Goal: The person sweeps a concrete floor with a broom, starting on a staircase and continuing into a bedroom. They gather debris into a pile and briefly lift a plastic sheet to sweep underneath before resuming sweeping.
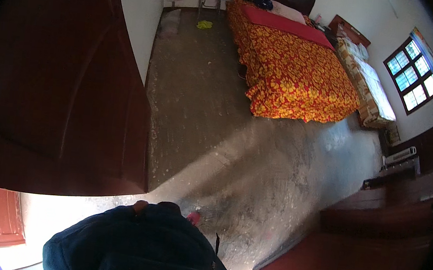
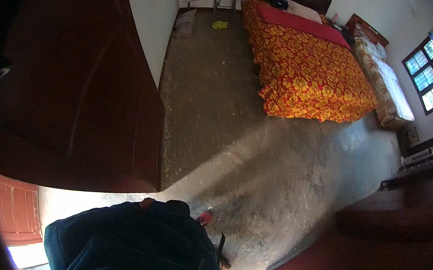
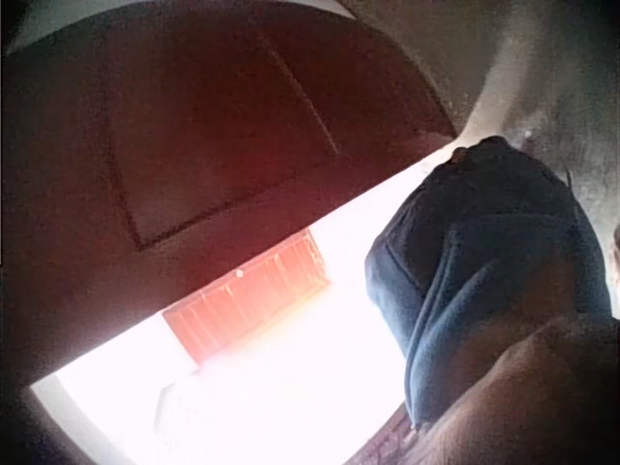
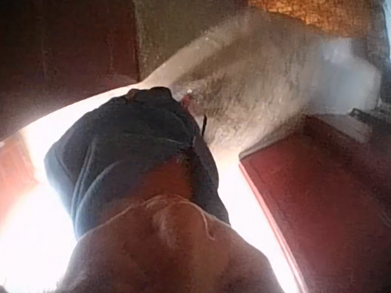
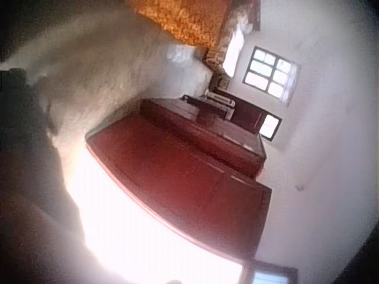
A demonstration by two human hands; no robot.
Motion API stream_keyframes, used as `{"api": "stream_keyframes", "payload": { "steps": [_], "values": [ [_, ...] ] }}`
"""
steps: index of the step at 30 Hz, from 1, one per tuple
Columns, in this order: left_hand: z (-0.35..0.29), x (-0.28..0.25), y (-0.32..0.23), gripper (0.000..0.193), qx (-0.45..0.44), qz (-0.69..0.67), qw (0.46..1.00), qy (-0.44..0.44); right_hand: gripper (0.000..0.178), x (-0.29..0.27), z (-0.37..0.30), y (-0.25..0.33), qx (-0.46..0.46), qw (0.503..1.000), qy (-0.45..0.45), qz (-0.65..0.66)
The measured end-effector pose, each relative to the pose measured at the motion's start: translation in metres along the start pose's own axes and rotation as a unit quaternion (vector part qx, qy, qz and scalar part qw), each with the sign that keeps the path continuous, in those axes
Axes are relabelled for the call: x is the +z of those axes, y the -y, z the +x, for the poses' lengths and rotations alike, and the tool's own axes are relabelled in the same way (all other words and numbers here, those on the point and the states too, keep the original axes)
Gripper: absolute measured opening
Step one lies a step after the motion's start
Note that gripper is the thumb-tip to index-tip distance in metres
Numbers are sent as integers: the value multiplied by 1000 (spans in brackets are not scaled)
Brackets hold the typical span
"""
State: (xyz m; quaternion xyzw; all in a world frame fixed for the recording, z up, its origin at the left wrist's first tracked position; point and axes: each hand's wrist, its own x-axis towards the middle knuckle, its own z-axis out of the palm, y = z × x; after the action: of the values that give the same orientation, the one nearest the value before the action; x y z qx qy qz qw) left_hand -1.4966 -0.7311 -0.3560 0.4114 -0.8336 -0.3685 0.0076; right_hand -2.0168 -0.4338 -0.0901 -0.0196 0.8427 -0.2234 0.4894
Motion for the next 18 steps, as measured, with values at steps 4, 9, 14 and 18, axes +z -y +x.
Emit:
{"api": "stream_keyframes", "payload": {
  "steps": [4, 9, 14, 18],
  "values": [
    [18, -18, -7, 22, -124, -25, 992, 27, 28, -3, 39, 61, 0, 992, 66, 104],
    [56, -14, 21, 22, -312, -18, 950, 25, 29, 19, 82, 152, 12, 974, 136, 181],
    [156, -6, 66, 24, -563, 27, 825, -32, 29, 68, 121, 268, 4, 960, 177, 215],
    [260, -39, 93, 24, -793, 22, 589, -155, 30, 113, 156, 375, 5, 952, 202, 232]
  ]
}}
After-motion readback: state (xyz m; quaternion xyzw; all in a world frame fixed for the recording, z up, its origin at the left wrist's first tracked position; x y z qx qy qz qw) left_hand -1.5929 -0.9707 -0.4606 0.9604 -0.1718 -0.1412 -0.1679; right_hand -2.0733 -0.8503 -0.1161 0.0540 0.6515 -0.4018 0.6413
